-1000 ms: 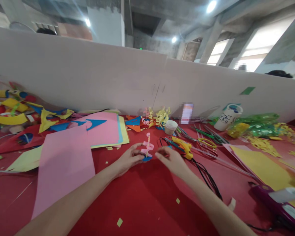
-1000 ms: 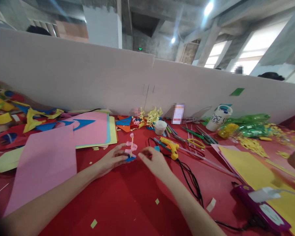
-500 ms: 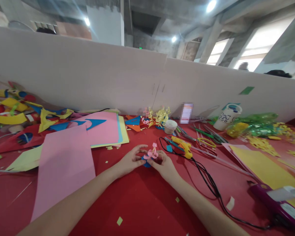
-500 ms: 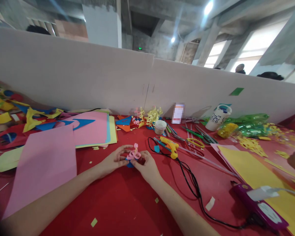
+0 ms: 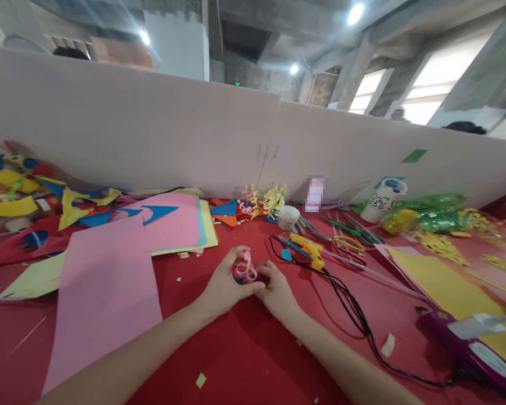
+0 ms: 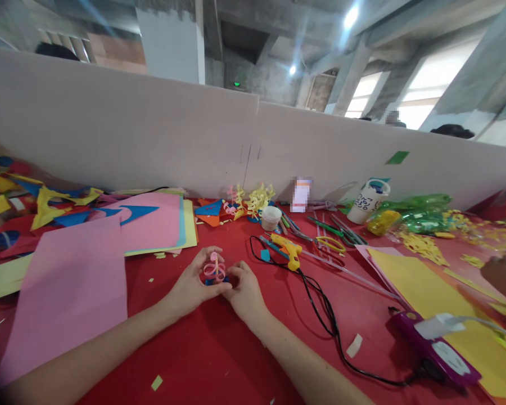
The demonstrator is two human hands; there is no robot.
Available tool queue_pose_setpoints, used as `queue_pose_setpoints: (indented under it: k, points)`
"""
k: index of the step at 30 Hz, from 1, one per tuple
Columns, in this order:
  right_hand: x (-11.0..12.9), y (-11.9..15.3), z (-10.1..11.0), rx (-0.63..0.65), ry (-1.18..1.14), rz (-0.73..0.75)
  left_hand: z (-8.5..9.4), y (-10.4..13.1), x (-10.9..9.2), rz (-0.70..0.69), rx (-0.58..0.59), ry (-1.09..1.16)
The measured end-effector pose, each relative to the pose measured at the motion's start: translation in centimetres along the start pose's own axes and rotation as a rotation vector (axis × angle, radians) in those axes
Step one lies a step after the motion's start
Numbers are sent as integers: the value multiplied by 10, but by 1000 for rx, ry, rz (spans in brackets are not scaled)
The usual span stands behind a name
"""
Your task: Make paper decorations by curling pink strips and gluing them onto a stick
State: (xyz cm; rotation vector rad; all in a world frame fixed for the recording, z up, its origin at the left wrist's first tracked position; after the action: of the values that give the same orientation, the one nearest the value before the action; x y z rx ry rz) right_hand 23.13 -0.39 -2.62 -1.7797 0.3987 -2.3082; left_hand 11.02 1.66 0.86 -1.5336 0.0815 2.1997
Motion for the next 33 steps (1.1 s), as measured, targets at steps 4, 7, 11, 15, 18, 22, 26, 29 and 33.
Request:
queue_pose_setpoints:
  k: [4,7,11,15,18,22,26,29,33]
  points:
    - [3,-1,5,-63,5,-6,1,-2,4,-38,-33,-16]
    - [1,-2,9,-106,-10,-35,4,-5,8,-58,-35,2]
    - [-1,-3,9,-115,-18,-60,10,-9,11,-24,-66,-3]
    - [-1,-3,9,-121,-15,-64,9,-9,9,-36,-24,5]
    - [-1,-4,9,-126,-11,-66,6,-8,8,-69,3,5]
    - [-3,-4,9,-115,-23,-50,-2,-5,11,-114,82,50]
    - [-6,-4,7,-73,-121,-49,-3,-6,17,-103,118,164]
    - [-10,-3,4,2,-262,-75,1,-9,23,40,127,316]
    - [-13,-4,3,68,-395,-161,3,-9,22,196,177,462]
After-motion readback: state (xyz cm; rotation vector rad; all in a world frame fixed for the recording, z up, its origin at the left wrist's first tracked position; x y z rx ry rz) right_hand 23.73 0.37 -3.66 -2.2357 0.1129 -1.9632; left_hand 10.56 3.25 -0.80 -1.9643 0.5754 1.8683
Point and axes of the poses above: each hand's wrist, its own y-axis away from the middle knuckle, its own z-axis out of the back of the hand, x = y × z, the point moved 5 cm from there along -y, towards the middle knuckle, and after that the axes turned 14 degrees about -y, right-handed, at the moved point
